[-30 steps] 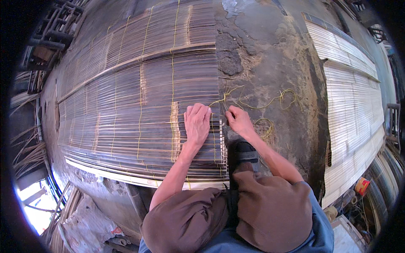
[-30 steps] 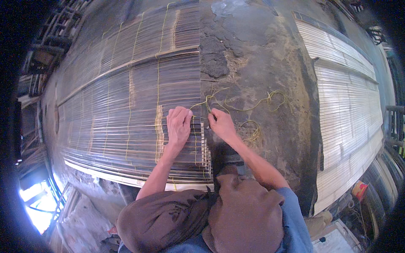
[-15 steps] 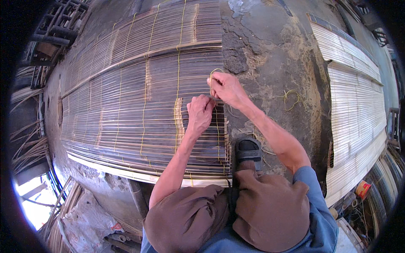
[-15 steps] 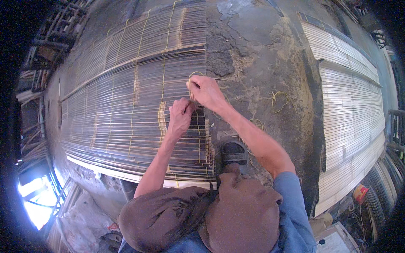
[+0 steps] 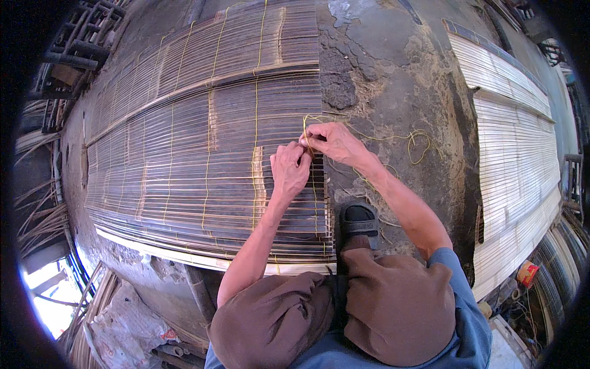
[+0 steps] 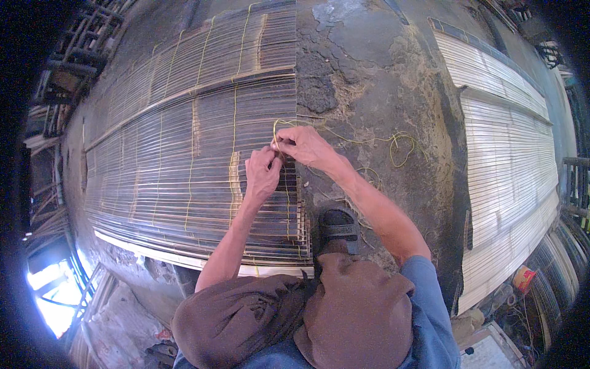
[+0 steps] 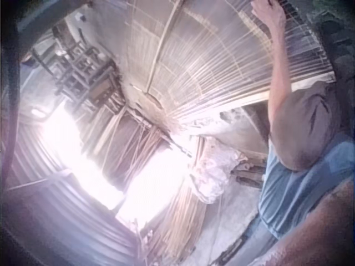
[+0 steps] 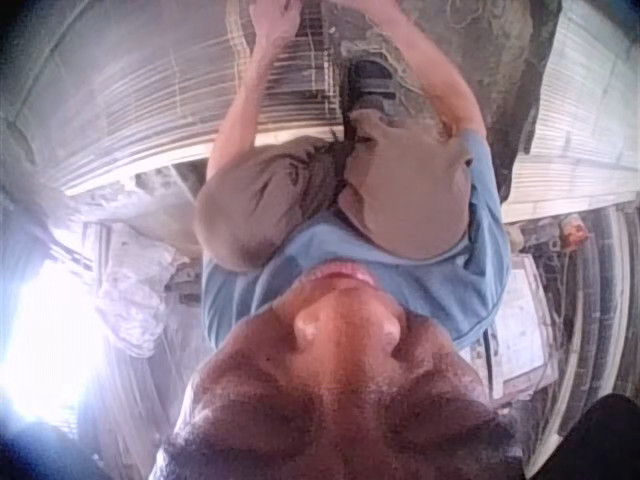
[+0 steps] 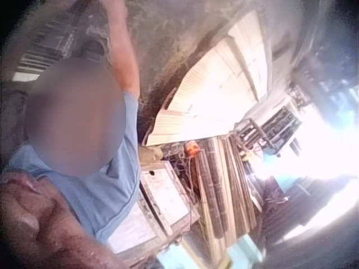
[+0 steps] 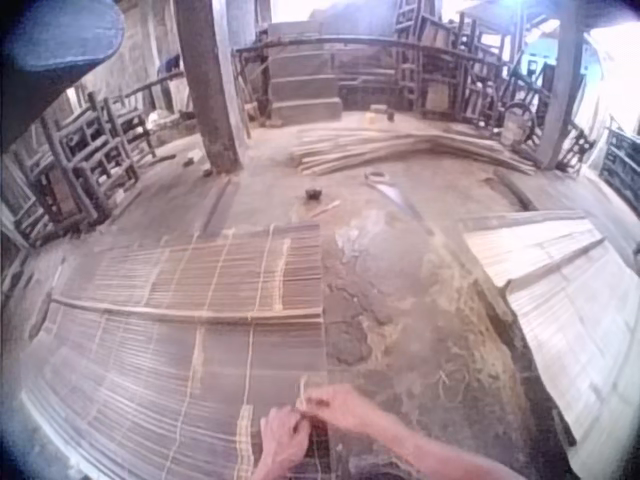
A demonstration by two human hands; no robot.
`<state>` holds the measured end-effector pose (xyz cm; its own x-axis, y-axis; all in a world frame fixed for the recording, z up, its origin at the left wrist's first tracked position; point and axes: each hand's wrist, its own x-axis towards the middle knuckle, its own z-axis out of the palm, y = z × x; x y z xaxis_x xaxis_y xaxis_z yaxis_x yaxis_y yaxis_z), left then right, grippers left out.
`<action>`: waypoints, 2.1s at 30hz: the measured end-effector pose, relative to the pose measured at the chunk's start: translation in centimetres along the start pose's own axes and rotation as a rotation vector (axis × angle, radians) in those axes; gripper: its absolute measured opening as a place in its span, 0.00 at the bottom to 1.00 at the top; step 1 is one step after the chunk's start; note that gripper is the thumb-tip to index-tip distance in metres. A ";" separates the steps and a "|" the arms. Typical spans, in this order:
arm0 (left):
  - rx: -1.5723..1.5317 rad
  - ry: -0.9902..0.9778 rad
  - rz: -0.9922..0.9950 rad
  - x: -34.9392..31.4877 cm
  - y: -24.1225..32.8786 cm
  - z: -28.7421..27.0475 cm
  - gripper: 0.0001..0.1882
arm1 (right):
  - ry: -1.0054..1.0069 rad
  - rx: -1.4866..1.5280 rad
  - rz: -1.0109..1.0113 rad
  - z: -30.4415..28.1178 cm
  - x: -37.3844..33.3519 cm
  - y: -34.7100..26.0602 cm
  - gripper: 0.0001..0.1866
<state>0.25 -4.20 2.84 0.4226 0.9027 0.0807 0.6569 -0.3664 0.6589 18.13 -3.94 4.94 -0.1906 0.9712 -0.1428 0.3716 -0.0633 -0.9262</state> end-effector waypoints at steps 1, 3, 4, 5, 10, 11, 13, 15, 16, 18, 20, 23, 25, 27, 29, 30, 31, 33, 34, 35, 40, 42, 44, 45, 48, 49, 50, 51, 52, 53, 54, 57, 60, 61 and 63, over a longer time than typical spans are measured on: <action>-0.019 -0.018 -0.020 0.0 0.3 -0.2 0.07 | 0.068 -0.058 -0.047 0.2 0.0 0.0 0.10; 0.055 -0.047 0.027 -0.2 0.8 -0.6 0.09 | 0.192 -0.126 -0.050 0.3 -0.4 0.1 0.11; 0.086 -0.046 0.062 -0.2 1.0 -0.8 0.10 | 0.246 -0.135 -0.005 0.4 -0.9 0.2 0.11; 0.084 -0.048 0.023 -0.2 1.2 -0.8 0.10 | 0.316 -0.129 -0.026 0.5 -1.4 0.3 0.10; -0.077 0.111 0.021 0.0 1.3 -0.7 0.06 | 0.313 -0.062 0.278 2.2 -5.2 1.9 0.11; -0.028 0.171 0.104 0.0 1.2 -0.6 0.05 | 0.271 -0.054 0.410 2.7 -5.8 2.4 0.11; 0.083 0.265 0.225 0.0 1.1 -0.5 0.04 | 0.360 -0.021 0.319 3.1 -5.6 3.2 0.12; 0.081 0.211 0.213 0.0 0.9 -0.6 0.05 | 0.466 -0.009 0.242 2.9 -4.5 3.6 0.12; 0.074 0.197 0.213 0.0 0.8 -0.7 0.06 | 0.428 0.095 0.274 2.6 -3.7 3.5 0.13; 0.052 0.146 0.163 0.3 0.6 -0.8 0.06 | 0.430 0.133 0.235 1.8 -2.2 2.5 0.13; 0.002 0.089 0.101 0.6 0.2 -0.8 0.07 | 0.355 0.052 0.132 1.0 -0.5 1.0 0.12; -0.106 -0.004 0.035 1.5 -0.6 -0.4 0.07 | 0.296 0.050 -0.004 0.5 2.2 -0.9 0.12; -0.178 -0.035 -0.020 1.7 -1.0 -0.2 0.08 | 0.154 0.170 0.066 -0.1 2.8 -1.2 0.12; -0.131 -0.058 -0.007 1.4 -1.3 0.0 0.09 | -0.024 0.326 0.165 -0.9 2.6 -0.8 0.11; -0.101 -0.095 -0.022 1.3 -1.4 0.4 0.10 | -0.103 0.341 0.105 -1.5 1.8 0.1 0.08; -0.089 -0.113 -0.040 1.2 -1.4 0.5 0.10 | -0.144 0.351 0.082 -1.6 1.2 0.4 0.10; -0.096 -0.111 -0.043 1.3 -1.4 0.6 0.10 | -0.182 0.333 0.129 -1.7 0.8 0.7 0.13; -0.070 -0.091 -0.049 1.4 -1.3 0.6 0.10 | -0.173 0.300 0.004 -1.3 0.2 0.9 0.12; -0.080 -0.077 -0.040 1.4 -1.2 0.5 0.11 | -0.157 0.246 -0.010 -0.9 0.1 0.9 0.12; -0.080 -0.095 -0.071 1.4 -1.0 0.3 0.11 | -0.127 0.207 -0.076 -0.7 0.2 0.8 0.11; 0.039 -0.109 0.020 1.2 0.1 -0.5 0.12 | 0.233 -0.078 -0.147 -0.2 1.2 1.0 0.14; 0.135 -0.113 0.027 1.0 0.6 -0.6 0.11 | 0.335 -0.199 -0.197 -0.4 0.6 1.4 0.16; 0.021 -0.053 0.001 1.1 0.7 -0.6 0.09 | 0.378 -0.273 -0.068 -0.2 -0.6 2.0 0.17; -0.041 -0.026 -0.010 1.1 0.7 -0.4 0.08 | 0.415 -0.308 -0.022 0.1 -1.6 2.4 0.17; 0.036 0.152 0.126 0.9 0.8 -0.1 0.06 | 0.355 -0.193 0.189 1.4 -4.3 3.7 0.16; 0.097 0.223 0.194 0.8 0.8 -0.1 0.06 | 0.304 -0.136 0.336 1.8 -4.6 4.2 0.17; 0.105 0.235 0.225 0.7 0.8 0.0 0.06 | 0.340 -0.095 0.310 2.2 -4.6 4.6 0.16; 0.084 0.189 0.185 0.7 0.8 0.0 0.06 | 0.376 -0.073 0.245 2.3 -4.4 5.0 0.16; 0.068 0.133 0.155 0.8 0.8 -0.1 0.06 | 0.396 -0.056 0.239 2.3 -3.8 5.2 0.16; 0.050 0.089 0.122 0.9 0.7 -0.2 0.06 | 0.426 -0.036 0.233 2.2 -3.0 5.2 0.16; 0.067 0.060 0.121 1.0 0.6 -0.3 0.06 | 0.401 0.032 0.264 2.0 -2.3 5.0 0.17; 0.031 0.007 0.115 2.2 0.0 -0.3 0.07 | 0.360 0.085 0.241 0.5 0.4 3.4 0.19; -0.199 -0.094 -0.023 2.8 -0.7 -0.5 0.08 | 0.315 -0.065 0.100 -0.4 3.3 0.9 0.21; -0.203 -0.092 -0.020 3.0 -0.9 -0.4 0.09 | 0.248 0.008 0.107 -0.7 4.0 0.3 0.19; -0.205 -0.139 -0.089 2.8 -1.1 -0.3 0.10 | 0.081 0.174 0.109 -1.2 4.2 -0.2 0.15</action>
<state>0.55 -1.26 2.57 0.4597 0.8846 -0.0788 0.5612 -0.2206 0.7977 18.35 0.47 4.90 -0.0811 0.9713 -0.2235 0.2222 -0.2009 -0.9541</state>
